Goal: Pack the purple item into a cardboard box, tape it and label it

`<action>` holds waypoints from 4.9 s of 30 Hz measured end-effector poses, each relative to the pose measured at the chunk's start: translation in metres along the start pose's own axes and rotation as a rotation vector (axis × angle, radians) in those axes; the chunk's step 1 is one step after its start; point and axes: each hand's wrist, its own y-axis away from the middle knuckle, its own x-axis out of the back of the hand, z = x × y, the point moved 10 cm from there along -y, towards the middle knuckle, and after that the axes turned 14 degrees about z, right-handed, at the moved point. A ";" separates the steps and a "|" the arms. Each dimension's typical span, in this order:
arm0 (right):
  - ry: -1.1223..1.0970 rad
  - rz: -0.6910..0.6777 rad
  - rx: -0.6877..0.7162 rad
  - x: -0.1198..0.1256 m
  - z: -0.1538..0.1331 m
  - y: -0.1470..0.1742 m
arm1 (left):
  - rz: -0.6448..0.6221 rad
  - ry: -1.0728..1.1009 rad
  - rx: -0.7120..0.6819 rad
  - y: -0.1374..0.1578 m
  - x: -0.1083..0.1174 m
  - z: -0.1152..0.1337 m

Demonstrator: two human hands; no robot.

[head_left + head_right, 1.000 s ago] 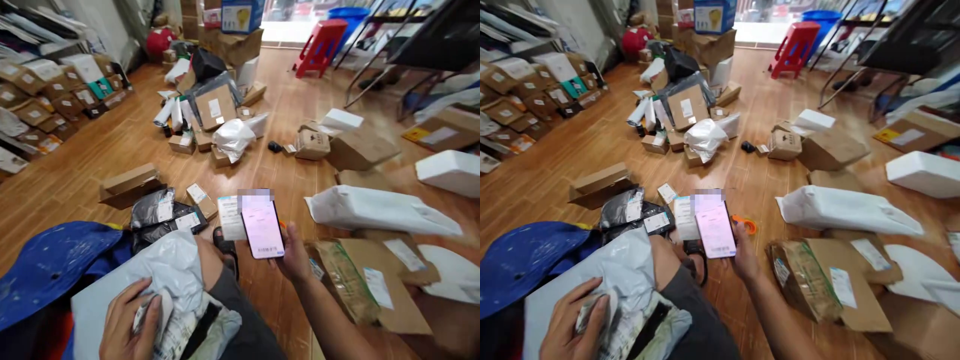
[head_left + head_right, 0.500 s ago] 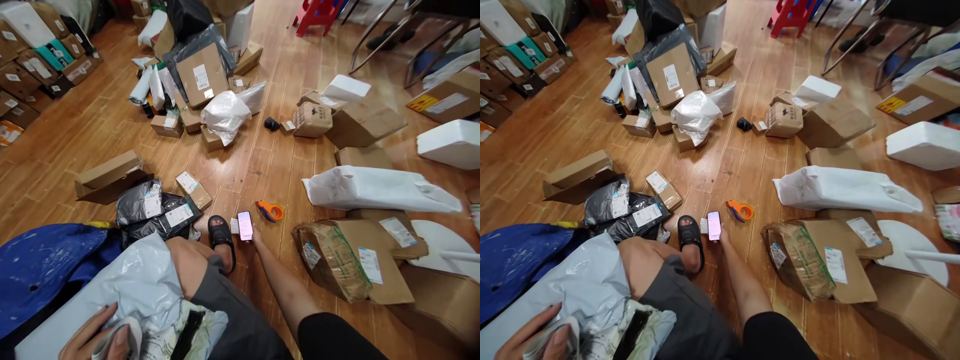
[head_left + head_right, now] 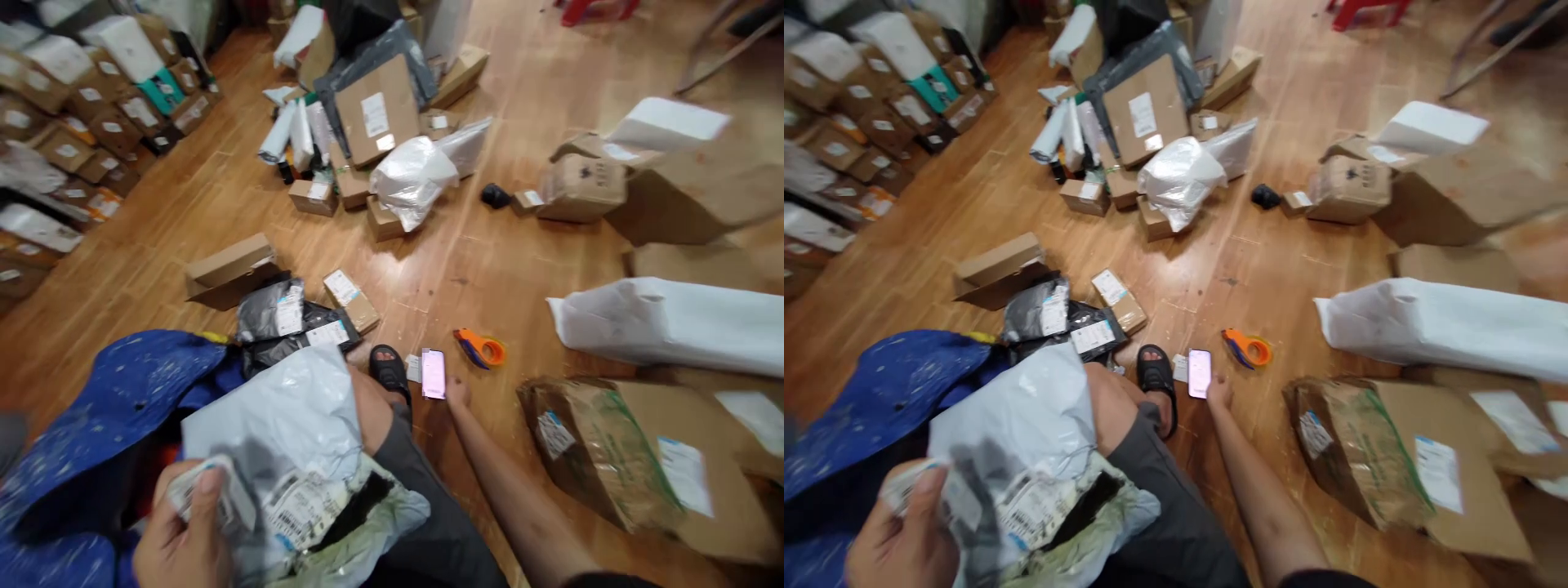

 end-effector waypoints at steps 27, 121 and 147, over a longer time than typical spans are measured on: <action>-0.345 -1.279 1.428 0.019 -0.235 0.469 | -0.588 0.785 0.445 0.051 0.008 0.011; 0.136 -1.407 0.099 0.044 -0.078 0.418 | -0.491 0.293 0.347 0.108 0.037 -0.028; 0.188 -1.422 0.131 0.046 -0.075 0.423 | -0.653 0.408 0.354 0.122 0.019 -0.045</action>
